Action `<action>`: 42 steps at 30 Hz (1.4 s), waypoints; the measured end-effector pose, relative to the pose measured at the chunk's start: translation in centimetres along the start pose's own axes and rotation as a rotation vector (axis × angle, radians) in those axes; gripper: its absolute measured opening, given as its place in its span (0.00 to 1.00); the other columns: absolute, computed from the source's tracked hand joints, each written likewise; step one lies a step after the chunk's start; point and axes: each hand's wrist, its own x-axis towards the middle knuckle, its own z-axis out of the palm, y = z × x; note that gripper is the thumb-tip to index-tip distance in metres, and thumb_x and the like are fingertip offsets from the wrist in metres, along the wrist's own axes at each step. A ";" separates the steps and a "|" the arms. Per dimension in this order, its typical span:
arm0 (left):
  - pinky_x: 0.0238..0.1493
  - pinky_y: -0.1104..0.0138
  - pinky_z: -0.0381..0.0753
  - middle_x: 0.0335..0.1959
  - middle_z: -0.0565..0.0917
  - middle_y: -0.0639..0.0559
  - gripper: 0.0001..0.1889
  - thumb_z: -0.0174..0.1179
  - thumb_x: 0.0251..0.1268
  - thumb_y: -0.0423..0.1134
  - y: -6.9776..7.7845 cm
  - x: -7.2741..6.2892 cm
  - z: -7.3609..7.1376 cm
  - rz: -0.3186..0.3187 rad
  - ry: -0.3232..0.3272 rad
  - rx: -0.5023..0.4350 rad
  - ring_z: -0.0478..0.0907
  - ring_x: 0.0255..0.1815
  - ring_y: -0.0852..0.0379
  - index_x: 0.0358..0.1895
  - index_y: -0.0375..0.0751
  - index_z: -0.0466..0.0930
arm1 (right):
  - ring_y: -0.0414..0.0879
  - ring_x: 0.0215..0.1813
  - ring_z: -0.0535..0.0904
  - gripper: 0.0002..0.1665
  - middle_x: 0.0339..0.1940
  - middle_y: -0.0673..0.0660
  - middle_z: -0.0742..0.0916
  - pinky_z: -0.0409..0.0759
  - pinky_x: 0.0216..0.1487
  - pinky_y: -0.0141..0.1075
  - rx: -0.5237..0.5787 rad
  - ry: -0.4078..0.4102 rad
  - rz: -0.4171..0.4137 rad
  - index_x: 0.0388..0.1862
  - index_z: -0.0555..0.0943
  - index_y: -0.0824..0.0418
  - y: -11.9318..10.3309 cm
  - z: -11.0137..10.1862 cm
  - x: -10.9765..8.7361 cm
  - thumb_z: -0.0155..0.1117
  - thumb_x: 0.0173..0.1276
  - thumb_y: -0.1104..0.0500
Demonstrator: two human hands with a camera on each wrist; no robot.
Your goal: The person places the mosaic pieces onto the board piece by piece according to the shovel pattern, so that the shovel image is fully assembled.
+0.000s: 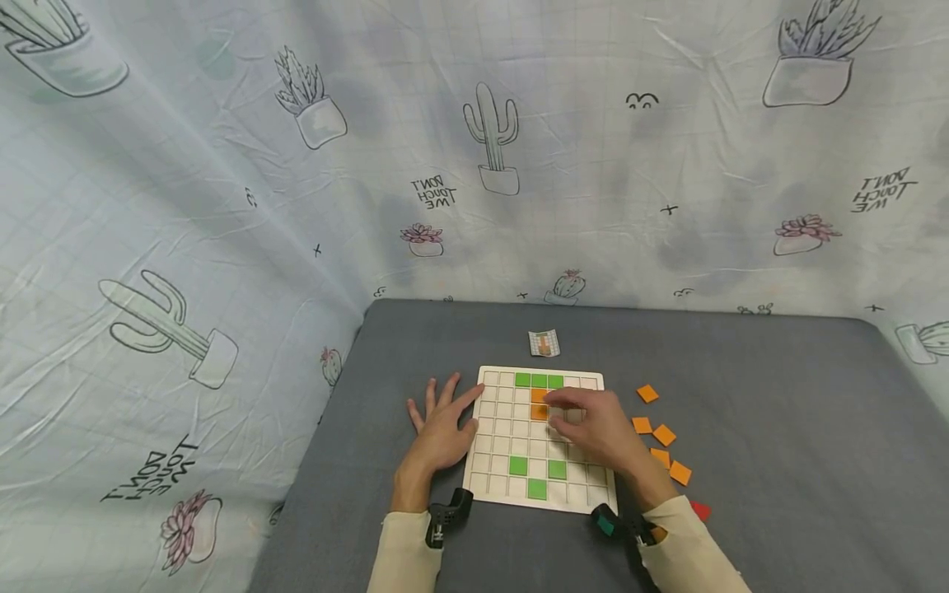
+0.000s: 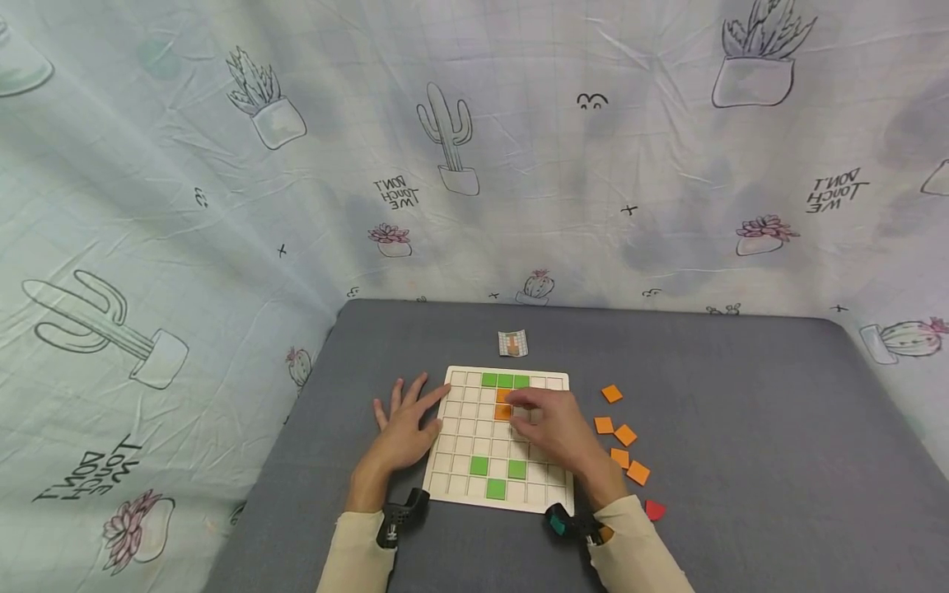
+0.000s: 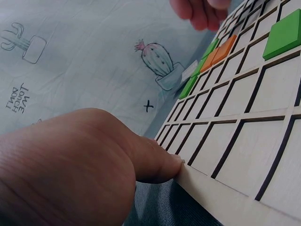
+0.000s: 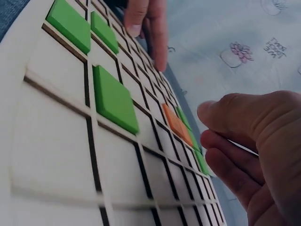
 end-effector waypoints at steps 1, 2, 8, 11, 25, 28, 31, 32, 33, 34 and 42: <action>0.78 0.19 0.21 0.90 0.58 0.36 0.31 0.60 0.77 0.34 0.0 0.0 0.0 0.002 0.003 0.001 0.35 0.91 0.24 0.81 0.51 0.76 | 0.49 0.52 0.92 0.18 0.52 0.48 0.95 0.92 0.54 0.51 0.009 0.003 0.012 0.56 0.93 0.56 0.0 -0.3 -0.2 0.81 0.68 0.64; 0.78 0.19 0.21 0.90 0.58 0.36 0.31 0.60 0.77 0.34 0.1 0.0 0.0 0.002 0.004 0.002 0.35 0.91 0.24 0.81 0.51 0.76 | 0.49 0.52 0.92 0.18 0.52 0.49 0.95 0.92 0.55 0.52 0.022 0.003 0.024 0.56 0.93 0.56 0.1 -0.7 -0.5 0.81 0.68 0.63; 0.78 0.19 0.21 0.90 0.58 0.36 0.30 0.60 0.77 0.33 0.2 0.1 -0.1 -0.004 0.007 0.007 0.35 0.91 0.24 0.81 0.50 0.76 | 0.49 0.51 0.93 0.18 0.51 0.51 0.95 0.92 0.55 0.52 0.053 0.044 0.056 0.55 0.93 0.57 0.6 -2.6 -2.4 0.83 0.66 0.63; 0.78 0.19 0.21 0.90 0.58 0.36 0.31 0.60 0.77 0.33 0.1 0.1 -0.1 -0.007 0.007 0.012 0.35 0.91 0.24 0.81 0.51 0.76 | 0.50 0.51 0.93 0.19 0.49 0.52 0.95 0.92 0.56 0.53 0.066 0.065 0.064 0.54 0.93 0.58 0.9 -3.6 -3.5 0.84 0.65 0.64; 0.74 0.17 0.16 0.88 0.60 0.35 0.32 0.60 0.73 0.36 -0.7 -0.1 0.7 0.075 0.080 -0.082 0.35 0.90 0.21 0.79 0.57 0.78 | 0.30 0.50 0.90 0.25 0.47 0.51 0.96 0.81 0.55 0.16 0.055 0.223 0.097 0.53 0.93 0.53 3.3 -8.4 -10.1 0.88 0.57 0.67; 0.74 0.17 0.18 0.88 0.60 0.35 0.32 0.59 0.73 0.36 -0.8 0.0 0.7 0.070 0.074 -0.064 0.36 0.90 0.21 0.80 0.57 0.77 | 0.29 0.50 0.90 0.26 0.47 0.53 0.96 0.80 0.56 0.14 0.048 0.246 0.114 0.53 0.93 0.54 3.8 -9.2 -11.3 0.88 0.56 0.69; 0.76 0.18 0.18 0.89 0.59 0.34 0.31 0.60 0.74 0.34 -0.2 0.0 0.2 0.031 0.044 -0.046 0.36 0.90 0.21 0.80 0.52 0.77 | 0.26 0.50 0.89 0.26 0.47 0.52 0.95 0.80 0.56 0.13 0.027 0.252 0.130 0.54 0.92 0.55 4.3 -10.0 -12.5 0.88 0.56 0.69; 0.76 0.18 0.18 0.89 0.59 0.34 0.31 0.60 0.75 0.34 -0.1 0.0 0.1 0.018 0.032 -0.034 0.35 0.90 0.21 0.80 0.51 0.76 | 0.25 0.50 0.88 0.26 0.47 0.52 0.95 0.79 0.56 0.13 0.017 0.253 0.132 0.54 0.92 0.55 4.5 -10.2 -12.8 0.88 0.56 0.69; 0.77 0.19 0.19 0.89 0.58 0.34 0.31 0.60 0.75 0.34 0.2 0.0 -0.1 0.003 0.020 -0.030 0.35 0.91 0.22 0.80 0.50 0.77 | 0.24 0.50 0.88 0.26 0.47 0.51 0.95 0.79 0.55 0.13 0.009 0.255 0.132 0.54 0.92 0.55 4.7 -10.4 -13.1 0.88 0.56 0.69; 0.77 0.19 0.19 0.90 0.58 0.35 0.31 0.60 0.76 0.34 0.3 0.0 -0.2 -0.008 0.011 -0.021 0.35 0.91 0.23 0.81 0.50 0.76 | 0.24 0.51 0.88 0.27 0.47 0.50 0.95 0.79 0.55 0.12 0.006 0.259 0.133 0.54 0.92 0.55 4.8 -10.7 -13.4 0.87 0.56 0.70; 0.78 0.20 0.21 0.90 0.57 0.36 0.31 0.60 0.76 0.33 0.5 -0.1 -0.4 -0.025 0.000 -0.005 0.35 0.91 0.24 0.81 0.51 0.76 | 0.20 0.49 0.86 0.29 0.45 0.43 0.95 0.78 0.53 0.11 -0.057 0.288 0.127 0.52 0.93 0.51 6.0 -11.4 -14.8 0.89 0.52 0.70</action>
